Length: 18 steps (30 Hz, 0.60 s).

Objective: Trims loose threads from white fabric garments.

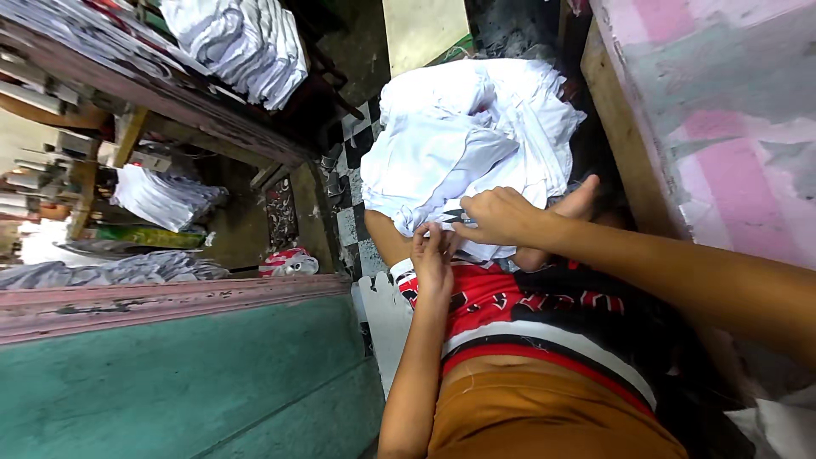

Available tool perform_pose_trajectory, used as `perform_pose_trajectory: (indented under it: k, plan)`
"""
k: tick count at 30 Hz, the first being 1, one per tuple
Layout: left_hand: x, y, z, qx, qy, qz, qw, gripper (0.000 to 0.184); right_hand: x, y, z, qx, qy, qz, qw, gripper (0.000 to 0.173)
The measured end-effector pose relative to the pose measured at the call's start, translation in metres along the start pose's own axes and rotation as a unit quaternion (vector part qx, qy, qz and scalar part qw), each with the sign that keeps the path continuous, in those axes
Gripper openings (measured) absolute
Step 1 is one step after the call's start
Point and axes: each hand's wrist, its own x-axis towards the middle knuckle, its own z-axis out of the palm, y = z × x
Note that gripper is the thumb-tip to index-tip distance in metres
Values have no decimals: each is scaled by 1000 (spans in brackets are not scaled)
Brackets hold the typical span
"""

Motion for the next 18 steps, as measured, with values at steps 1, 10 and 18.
perform_pose_trajectory:
  k: [1,10,18]
  plan:
    - [0,0,0,1,-3,-1,1000,6,-1,0,1,-2,3,0,1000,43]
    - [-2,-8,0,35,-28,12,999,9,-6,-4,21,-23,112,-24,993,34]
    - [-16,29,-33,108,-40,-40,993,31,0,20,-4,58,53,104,992,48]
